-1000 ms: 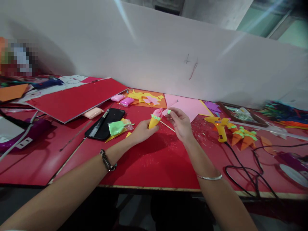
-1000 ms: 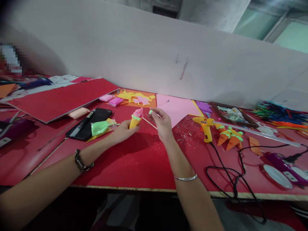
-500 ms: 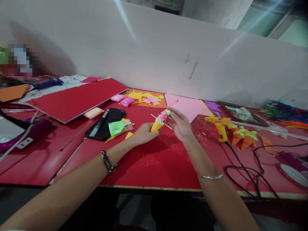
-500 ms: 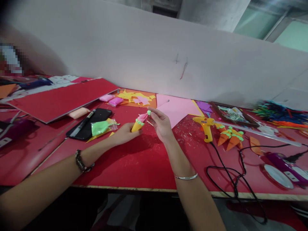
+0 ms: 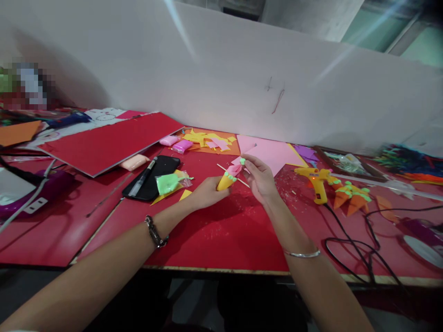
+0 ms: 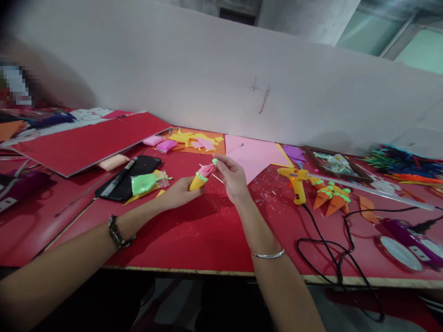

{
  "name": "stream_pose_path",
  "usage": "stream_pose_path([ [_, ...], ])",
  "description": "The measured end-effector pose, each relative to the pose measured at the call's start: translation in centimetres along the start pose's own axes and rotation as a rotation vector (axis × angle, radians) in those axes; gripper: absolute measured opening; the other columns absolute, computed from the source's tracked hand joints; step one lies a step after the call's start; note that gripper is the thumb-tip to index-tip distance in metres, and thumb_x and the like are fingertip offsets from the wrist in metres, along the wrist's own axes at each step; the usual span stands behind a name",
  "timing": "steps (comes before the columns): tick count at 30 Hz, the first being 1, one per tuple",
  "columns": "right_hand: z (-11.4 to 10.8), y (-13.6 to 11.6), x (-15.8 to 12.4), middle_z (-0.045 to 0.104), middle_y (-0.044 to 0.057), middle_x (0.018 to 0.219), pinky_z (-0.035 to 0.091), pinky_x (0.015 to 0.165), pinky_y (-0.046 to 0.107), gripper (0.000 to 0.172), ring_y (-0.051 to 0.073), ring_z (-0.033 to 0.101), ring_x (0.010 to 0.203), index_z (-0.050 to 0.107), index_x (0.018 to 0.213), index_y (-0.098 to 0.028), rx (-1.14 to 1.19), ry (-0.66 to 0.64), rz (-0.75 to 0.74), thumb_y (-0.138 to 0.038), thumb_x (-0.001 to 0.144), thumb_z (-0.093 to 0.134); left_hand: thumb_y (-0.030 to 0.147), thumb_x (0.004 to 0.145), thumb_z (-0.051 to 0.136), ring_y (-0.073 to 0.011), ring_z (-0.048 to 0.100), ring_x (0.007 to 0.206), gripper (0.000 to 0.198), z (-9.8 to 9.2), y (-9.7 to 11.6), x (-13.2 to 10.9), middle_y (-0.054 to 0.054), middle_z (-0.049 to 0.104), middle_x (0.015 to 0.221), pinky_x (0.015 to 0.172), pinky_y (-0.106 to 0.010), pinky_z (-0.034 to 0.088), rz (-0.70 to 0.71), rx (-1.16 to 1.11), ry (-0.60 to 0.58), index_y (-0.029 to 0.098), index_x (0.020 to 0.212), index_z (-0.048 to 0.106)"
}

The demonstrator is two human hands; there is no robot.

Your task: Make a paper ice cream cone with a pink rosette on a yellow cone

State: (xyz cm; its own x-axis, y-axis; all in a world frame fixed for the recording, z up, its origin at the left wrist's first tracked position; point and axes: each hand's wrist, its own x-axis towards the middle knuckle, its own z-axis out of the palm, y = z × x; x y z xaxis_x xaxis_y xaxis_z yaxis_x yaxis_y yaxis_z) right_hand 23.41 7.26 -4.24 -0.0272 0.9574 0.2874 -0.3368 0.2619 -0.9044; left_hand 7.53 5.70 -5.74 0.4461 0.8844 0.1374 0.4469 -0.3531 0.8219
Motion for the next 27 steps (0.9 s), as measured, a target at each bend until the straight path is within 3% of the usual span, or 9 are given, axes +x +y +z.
stream_pose_path([
  [13, 0.08, 0.07, -0.12, 0.062, -0.003, 0.090, 0.047, 0.079, 0.029, 0.018, 0.010, 0.056, 0.080, 0.067, 0.086, -0.028, -0.059, -0.050, -0.040, -0.028, 0.070, 0.061, 0.030, 0.070, 0.045, -0.0095, 0.040, 0.056, 0.016, 0.06, 0.30, -0.02, 0.004, 0.042, 0.061, 0.050, -0.020, 0.031, -0.004, -0.073, -0.012, 0.015, 0.067, 0.047],
  [27, 0.16, 0.20, -0.22, 0.061, -0.001, 0.095, 0.042, 0.086, 0.031, 0.020, 0.013, 0.054, 0.092, 0.065, 0.093, -0.030, -0.411, -0.057, -0.284, -0.029, 0.077, 0.053, 0.032, 0.071, 0.046, -0.0090, 0.038, 0.055, 0.017, 0.05, 0.56, -0.03, 0.004, 0.040, 0.060, 0.051, -0.020, 0.030, -0.066, -0.113, 0.001, 0.016, 0.067, 0.045],
])
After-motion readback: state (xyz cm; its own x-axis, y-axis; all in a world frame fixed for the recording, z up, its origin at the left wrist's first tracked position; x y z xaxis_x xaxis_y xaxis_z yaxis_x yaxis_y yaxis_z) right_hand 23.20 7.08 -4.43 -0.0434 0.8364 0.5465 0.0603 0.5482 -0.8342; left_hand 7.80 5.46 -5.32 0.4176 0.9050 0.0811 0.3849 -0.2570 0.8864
